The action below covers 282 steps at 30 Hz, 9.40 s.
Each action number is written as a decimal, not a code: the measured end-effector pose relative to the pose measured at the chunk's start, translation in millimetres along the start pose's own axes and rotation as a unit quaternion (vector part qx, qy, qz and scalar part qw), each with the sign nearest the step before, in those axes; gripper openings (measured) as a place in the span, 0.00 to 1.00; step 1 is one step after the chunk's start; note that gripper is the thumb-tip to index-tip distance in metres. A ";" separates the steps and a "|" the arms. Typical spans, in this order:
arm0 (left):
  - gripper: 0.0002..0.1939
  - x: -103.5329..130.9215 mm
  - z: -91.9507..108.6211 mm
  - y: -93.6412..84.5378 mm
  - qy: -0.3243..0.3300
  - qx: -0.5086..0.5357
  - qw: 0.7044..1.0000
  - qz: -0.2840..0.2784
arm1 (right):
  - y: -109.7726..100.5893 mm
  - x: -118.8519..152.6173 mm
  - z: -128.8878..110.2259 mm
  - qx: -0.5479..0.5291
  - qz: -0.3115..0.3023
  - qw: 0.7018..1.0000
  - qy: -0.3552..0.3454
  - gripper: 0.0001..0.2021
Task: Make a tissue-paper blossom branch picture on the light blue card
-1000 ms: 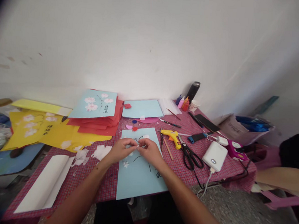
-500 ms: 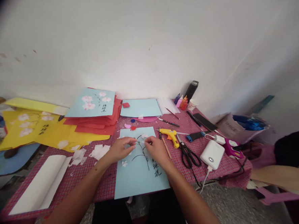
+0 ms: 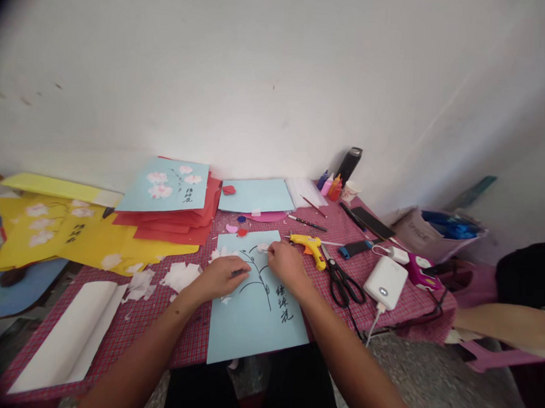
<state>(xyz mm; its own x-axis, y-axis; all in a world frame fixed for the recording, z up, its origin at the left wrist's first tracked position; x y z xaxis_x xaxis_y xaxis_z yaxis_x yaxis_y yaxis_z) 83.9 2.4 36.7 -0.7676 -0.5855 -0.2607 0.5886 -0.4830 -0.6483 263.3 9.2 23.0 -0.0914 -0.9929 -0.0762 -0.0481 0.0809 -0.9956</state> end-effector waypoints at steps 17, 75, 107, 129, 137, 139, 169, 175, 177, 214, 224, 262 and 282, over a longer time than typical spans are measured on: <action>0.08 0.1 -0.2 0.5 0.002 -0.001 1.000 0.002 | -5.6 -2.0 -10.7 0.024 0.006 1.000 0.001 0.10; 0.11 5.9 -33.6 -26.5 -0.042 -0.109 0.984 0.134 | -15.1 21.5 110.1 0.117 0.030 0.981 0.154 0.18; 0.06 2.3 -32.7 -17.2 -0.020 -0.112 0.988 0.108 | 1.7 -24.1 -7.8 0.062 -0.071 0.994 -0.061 0.10; 0.06 2.0 -31.2 -17.3 -0.027 -0.110 0.989 0.098 | -3.6 -23.0 -11.8 0.049 -0.051 0.996 -0.062 0.12; 0.08 2.7 -31.2 -17.6 -0.025 -0.100 0.989 0.109 | -31.7 8.8 42.9 0.044 0.011 0.999 -0.014 0.13; 0.10 2.3 -31.0 -18.1 -0.029 -0.098 0.988 0.112 | -36.3 17.7 71.9 0.070 0.025 0.996 0.040 0.16; 0.18 10.1 -35.1 -40.6 -0.073 -0.126 0.975 0.168 | -19.4 29.4 -53.6 -0.053 -0.005 0.990 -0.127 0.12; 0.16 9.2 -34.5 -36.5 -0.064 -0.121 0.977 0.160 | -3.5 12.7 -88.1 0.009 -0.038 0.994 -0.105 0.11; 0.15 9.0 -33.8 -36.4 -0.064 -0.117 0.978 0.161 | -3.2 13.1 -84.1 0.003 -0.030 0.994 -0.104 0.10; 0.07 4.6 -16.9 -17.6 0.014 -0.069 0.995 0.068 | -6.4 38.3 -65.0 -0.208 0.089 0.965 -0.131 0.05; 0.08 6.9 -15.6 -15.6 -0.002 -0.102 0.993 0.064 | -8.7 22.1 -9.5 -0.034 0.043 0.999 0.000 0.08; 0.08 7.3 -16.3 -12.3 -0.013 -0.081 0.996 0.046 | -2.2 1.7 -24.6 0.050 0.010 0.999 -0.001 0.12; 0.13 7.8 -24.0 -40.1 -0.058 -0.062 0.985 0.148 | -1.1 46.1 -83.4 -0.061 -0.043 0.989 -0.130 0.12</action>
<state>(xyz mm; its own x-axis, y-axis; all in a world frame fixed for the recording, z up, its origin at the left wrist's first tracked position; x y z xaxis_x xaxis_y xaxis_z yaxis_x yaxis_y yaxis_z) 48.2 32.9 43.6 -0.5296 -0.7621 -0.3724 0.7410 -0.2019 -0.6404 176.2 -29.4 25.2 0.1761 -0.9842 -0.0198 -0.1648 -0.0096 -0.9863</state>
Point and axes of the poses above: each hand's wrist, its own x-axis away from the middle knuckle, its own y-axis out of the palm, z = x × y, the point moved 6 cm from there along -x, towards the middle knuckle, and after that the axes turned 14 degrees about x, right-handed, at the moved point
